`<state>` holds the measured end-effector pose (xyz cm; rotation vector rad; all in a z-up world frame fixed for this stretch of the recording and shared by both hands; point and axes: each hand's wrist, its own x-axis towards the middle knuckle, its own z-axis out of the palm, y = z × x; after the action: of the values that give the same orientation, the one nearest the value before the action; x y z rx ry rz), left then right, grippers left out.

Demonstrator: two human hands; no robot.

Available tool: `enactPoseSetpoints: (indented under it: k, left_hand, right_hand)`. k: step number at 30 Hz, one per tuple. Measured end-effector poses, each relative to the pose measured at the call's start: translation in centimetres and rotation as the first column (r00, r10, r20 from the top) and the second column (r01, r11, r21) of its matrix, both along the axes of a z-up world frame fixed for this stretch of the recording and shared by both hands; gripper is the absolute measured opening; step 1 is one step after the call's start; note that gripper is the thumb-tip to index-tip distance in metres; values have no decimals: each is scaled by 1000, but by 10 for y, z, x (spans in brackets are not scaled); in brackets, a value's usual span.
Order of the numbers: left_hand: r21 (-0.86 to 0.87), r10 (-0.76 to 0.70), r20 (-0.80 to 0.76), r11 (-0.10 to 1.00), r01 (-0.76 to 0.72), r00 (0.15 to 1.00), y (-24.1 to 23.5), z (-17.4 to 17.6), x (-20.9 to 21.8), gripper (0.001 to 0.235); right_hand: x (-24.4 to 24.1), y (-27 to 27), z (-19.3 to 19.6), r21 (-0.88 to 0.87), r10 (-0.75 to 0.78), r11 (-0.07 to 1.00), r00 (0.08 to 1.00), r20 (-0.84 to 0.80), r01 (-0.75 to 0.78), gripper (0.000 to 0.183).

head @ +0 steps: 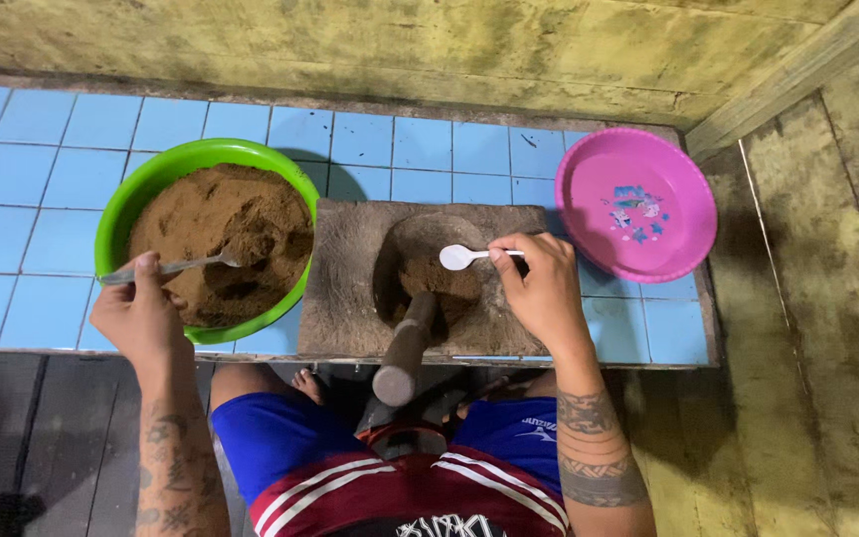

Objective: The person scoops brown powder from a green bowl into a stone mortar using a metal spoon and grinds it with a pestle. They repeatedly add more powder and grind, occasionally using a small white plastic spoon to scrape the sides of the mortar.

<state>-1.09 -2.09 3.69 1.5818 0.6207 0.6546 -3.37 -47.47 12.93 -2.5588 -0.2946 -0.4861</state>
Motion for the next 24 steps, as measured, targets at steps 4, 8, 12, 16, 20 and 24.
enactPoseSetpoints:
  k: [4,8,12,16,20,24]
  left_hand:
    - [125,-79,-21,989,81,997,-15,48,-6,23]
    - [130,-117,35,985,111,993,-30,80,-4,24]
    - [51,-158,111,987,153,981,-54,103,3,20]
    - [75,-183,85,981,177,979,-96,109,-2,20]
    - [309,-429,291,888,341,855,-147,115,-14,11]
    - [511,-689,170,673,535,704,-177,134,-21,3]
  right_hand:
    - [-2,1,3,-13,-10,1000,1000,-14,10,15]
    - [-3,2,4,6,-11,1000,999,-50,11,17]
    - [-2,1,0,11,-3,1000,999,-37,3,16]
    - [-3,1,2,15,1,1000,999,-44,0,16]
    - [-3,1,3,72,-17,997,1000,-5,18,9]
    - [-4,4,8,94,-25,995,1000,-9,26,11]
